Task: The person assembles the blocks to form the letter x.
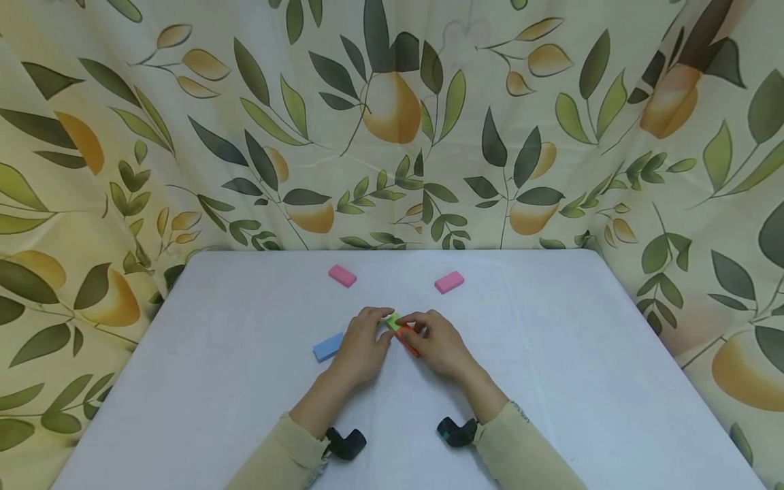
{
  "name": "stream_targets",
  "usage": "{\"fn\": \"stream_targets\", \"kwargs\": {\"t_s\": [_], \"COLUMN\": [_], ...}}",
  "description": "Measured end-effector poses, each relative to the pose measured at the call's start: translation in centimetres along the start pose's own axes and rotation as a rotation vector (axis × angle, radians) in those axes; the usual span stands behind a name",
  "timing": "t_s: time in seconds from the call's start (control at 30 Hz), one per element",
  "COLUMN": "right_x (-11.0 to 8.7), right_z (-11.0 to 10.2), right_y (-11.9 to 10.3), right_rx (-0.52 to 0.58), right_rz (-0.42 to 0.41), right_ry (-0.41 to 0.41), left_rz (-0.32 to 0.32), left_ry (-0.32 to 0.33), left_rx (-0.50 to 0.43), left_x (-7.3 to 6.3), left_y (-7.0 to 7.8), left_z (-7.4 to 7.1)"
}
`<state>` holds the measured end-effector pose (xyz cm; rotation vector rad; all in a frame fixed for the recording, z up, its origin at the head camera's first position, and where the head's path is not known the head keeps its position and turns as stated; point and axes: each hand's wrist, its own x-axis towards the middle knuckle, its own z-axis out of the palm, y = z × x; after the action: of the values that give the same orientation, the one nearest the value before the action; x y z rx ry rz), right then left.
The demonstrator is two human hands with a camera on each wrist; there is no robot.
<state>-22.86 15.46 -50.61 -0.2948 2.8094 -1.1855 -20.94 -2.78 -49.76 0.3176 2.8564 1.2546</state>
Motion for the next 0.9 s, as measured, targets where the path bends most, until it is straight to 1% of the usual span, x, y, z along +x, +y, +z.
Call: {"fn": "stream_targets", "kwargs": {"t_s": [0.2,0.3,0.63,0.73,0.9], "right_x": [-0.1,-0.1,-0.2,-0.2,-0.2], "right_z": [0.0,0.0,-0.2,-0.3,-0.2], "right_y": [0.2,0.2,0.1,0.0,0.0], "right_rx": [0.000,0.007,0.010,0.010,0.011], "right_rz": [0.012,0.007,0.027,0.027,0.020], "right_ry": [0.000,-0.002,-0.022,-0.026,-0.025], "left_rz": [-0.007,0.000,0.004,0.011,0.004], "left_ry": [-0.007,-0.001,0.020,0.034,0.050], "left_rx": [-0.007,0.001,0.034,0.059,0.096], "left_x": [-0.4,-0.6,-1.0,-1.1,-1.3], "left_y": [0.2,0.2,-0.7,-0.9,-1.3], "left_z": [-0.6,-0.9,-2.0,-2.3,-2.8]}}
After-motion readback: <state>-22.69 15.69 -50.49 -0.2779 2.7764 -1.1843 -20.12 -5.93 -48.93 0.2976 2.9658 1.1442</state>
